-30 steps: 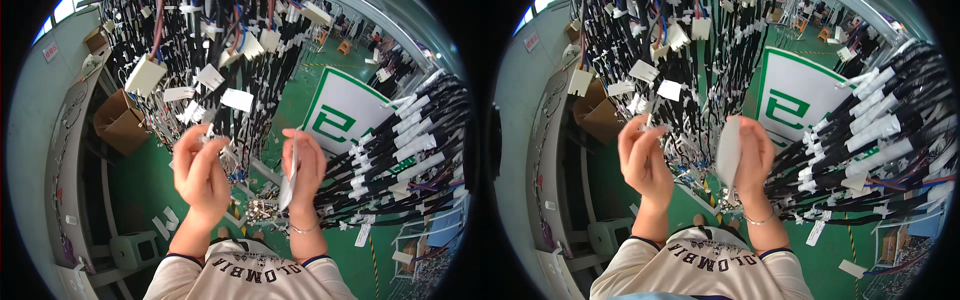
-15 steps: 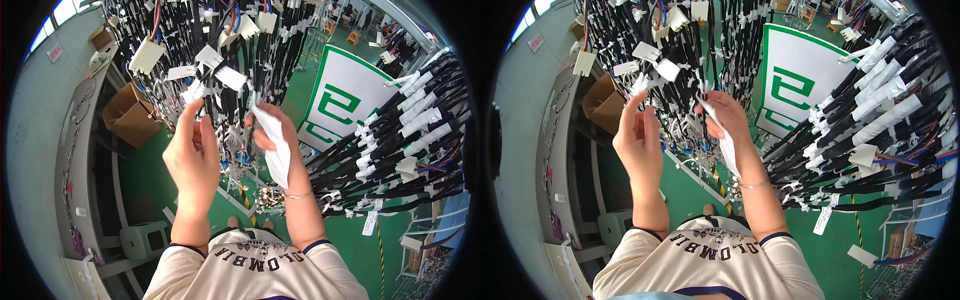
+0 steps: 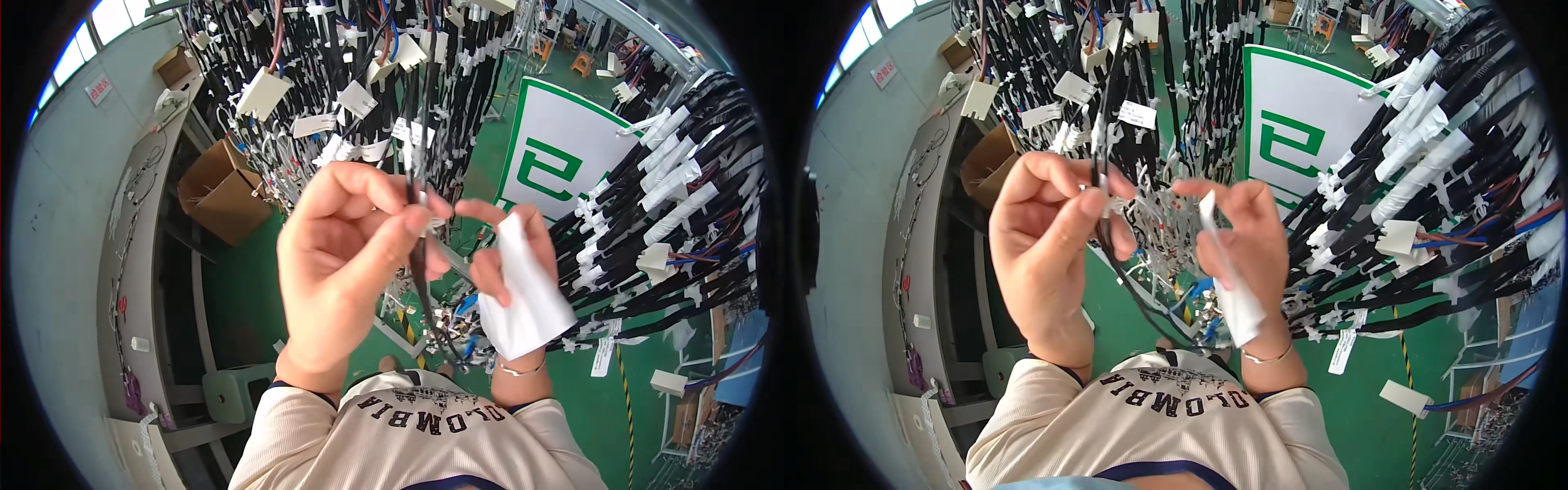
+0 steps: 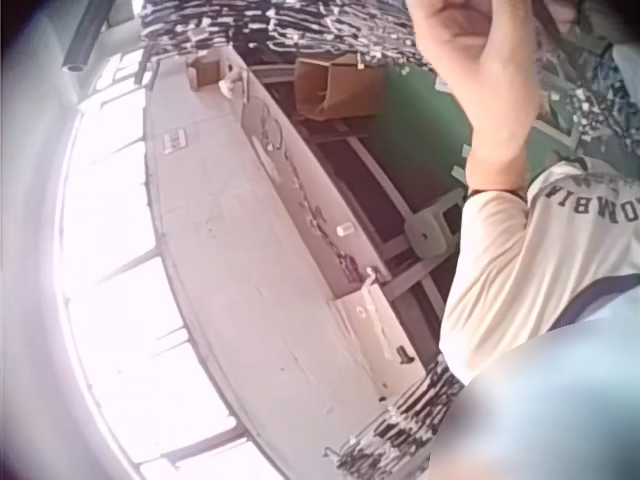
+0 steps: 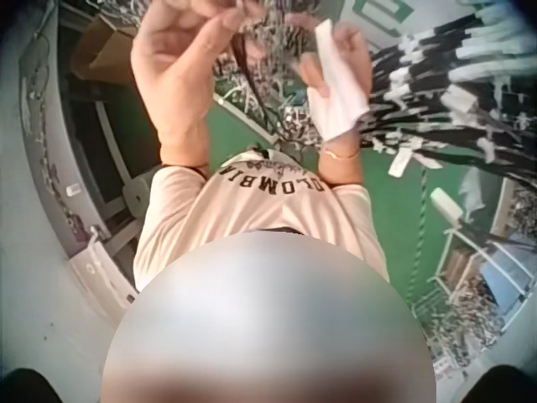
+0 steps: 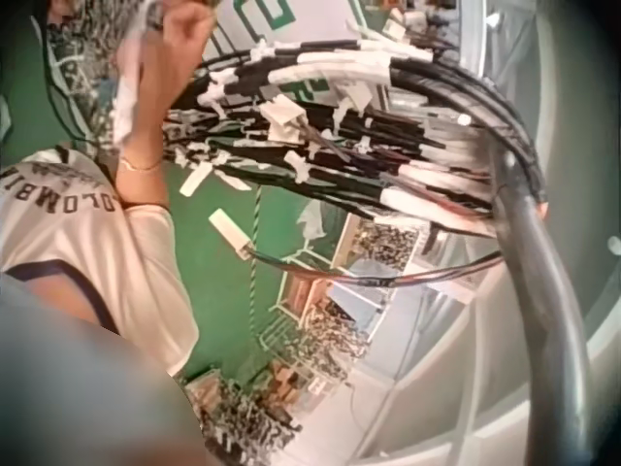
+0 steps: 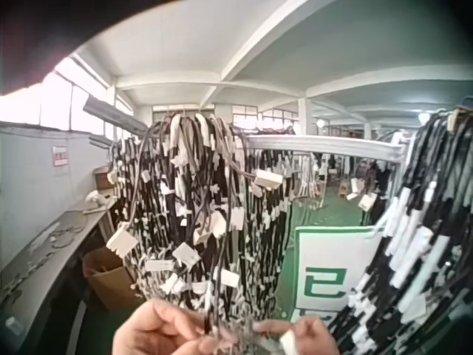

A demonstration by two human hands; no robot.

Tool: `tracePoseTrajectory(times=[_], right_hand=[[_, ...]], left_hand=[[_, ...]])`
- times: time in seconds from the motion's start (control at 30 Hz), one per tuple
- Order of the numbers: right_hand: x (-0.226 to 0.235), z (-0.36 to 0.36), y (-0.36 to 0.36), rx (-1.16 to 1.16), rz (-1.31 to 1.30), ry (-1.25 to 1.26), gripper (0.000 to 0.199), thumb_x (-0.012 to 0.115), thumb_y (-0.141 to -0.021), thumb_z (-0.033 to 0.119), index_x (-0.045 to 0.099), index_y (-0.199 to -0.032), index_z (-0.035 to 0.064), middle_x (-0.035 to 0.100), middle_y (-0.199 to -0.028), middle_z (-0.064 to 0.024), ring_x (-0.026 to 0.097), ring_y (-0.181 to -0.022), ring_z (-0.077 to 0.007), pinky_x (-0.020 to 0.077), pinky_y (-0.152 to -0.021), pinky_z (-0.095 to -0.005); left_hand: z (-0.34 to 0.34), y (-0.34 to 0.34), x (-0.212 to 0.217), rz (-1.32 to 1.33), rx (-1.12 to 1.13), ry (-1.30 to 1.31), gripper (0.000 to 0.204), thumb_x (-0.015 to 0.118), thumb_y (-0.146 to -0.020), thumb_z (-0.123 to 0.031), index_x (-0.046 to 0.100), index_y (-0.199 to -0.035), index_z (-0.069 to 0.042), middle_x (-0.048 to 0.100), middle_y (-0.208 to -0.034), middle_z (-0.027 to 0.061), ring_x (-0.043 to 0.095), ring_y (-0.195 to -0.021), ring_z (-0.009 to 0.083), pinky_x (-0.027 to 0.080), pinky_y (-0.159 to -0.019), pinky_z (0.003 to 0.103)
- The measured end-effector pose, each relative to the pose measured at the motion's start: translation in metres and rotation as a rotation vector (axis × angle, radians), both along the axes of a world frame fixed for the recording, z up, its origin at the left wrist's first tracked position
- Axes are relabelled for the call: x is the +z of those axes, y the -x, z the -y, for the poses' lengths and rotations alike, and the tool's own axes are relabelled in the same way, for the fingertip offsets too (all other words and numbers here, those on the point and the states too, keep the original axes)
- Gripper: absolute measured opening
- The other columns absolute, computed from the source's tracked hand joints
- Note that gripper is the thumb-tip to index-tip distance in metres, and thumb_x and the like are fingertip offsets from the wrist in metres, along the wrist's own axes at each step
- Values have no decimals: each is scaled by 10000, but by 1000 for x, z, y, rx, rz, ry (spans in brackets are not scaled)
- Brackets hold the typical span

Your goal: Applying adhesive identification labels to individual wires within a large wiring harness assembly.

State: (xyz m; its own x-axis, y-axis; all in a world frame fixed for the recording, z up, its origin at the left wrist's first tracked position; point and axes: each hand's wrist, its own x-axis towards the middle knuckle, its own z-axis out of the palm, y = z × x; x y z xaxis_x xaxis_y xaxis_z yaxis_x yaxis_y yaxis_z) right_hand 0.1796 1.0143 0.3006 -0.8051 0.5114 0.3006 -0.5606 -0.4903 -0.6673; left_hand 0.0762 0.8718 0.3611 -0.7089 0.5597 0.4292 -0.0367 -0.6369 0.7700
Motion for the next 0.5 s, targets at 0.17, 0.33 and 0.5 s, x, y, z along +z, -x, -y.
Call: tracePoseTrajectory(times=[0.17, 0.33, 0.5], right_hand=[[33, 7, 33, 411, -248, 81, 320, 485, -994, 123, 487, -1302, 36, 451, -1421, -293, 426, -443, -32, 398, -477, -191], [35, 9, 51, 16, 114, -300, 225, 527, -911, 22, 643, -1094, -39, 678, -1093, -90, 503, -548, -19, 427, -526, -194], [15, 10, 64, -416, 181, -662, 199, 573, -898, -44, 660, -1076, -54, 643, -1025, -33, 650, -799, -64, 501, -666, -192]], left_hand=[[7, 9, -8, -161, -80, 221, 108, 554, -942, 77, 536, -1045, 50, 665, -1028, 131, 676, -904, 168, 581, -737, 270], [28, 22, -29, -747, 765, 471, 185, 559, -952, -1, 566, -1126, 60, 637, -1085, 133, 620, -988, 176, 506, -832, 301], [23, -3, -16, -211, 307, 356, 626, 721, -842, -32, 324, -1326, -16, 622, -1081, 146, 634, -978, 187, 539, -780, 293]])
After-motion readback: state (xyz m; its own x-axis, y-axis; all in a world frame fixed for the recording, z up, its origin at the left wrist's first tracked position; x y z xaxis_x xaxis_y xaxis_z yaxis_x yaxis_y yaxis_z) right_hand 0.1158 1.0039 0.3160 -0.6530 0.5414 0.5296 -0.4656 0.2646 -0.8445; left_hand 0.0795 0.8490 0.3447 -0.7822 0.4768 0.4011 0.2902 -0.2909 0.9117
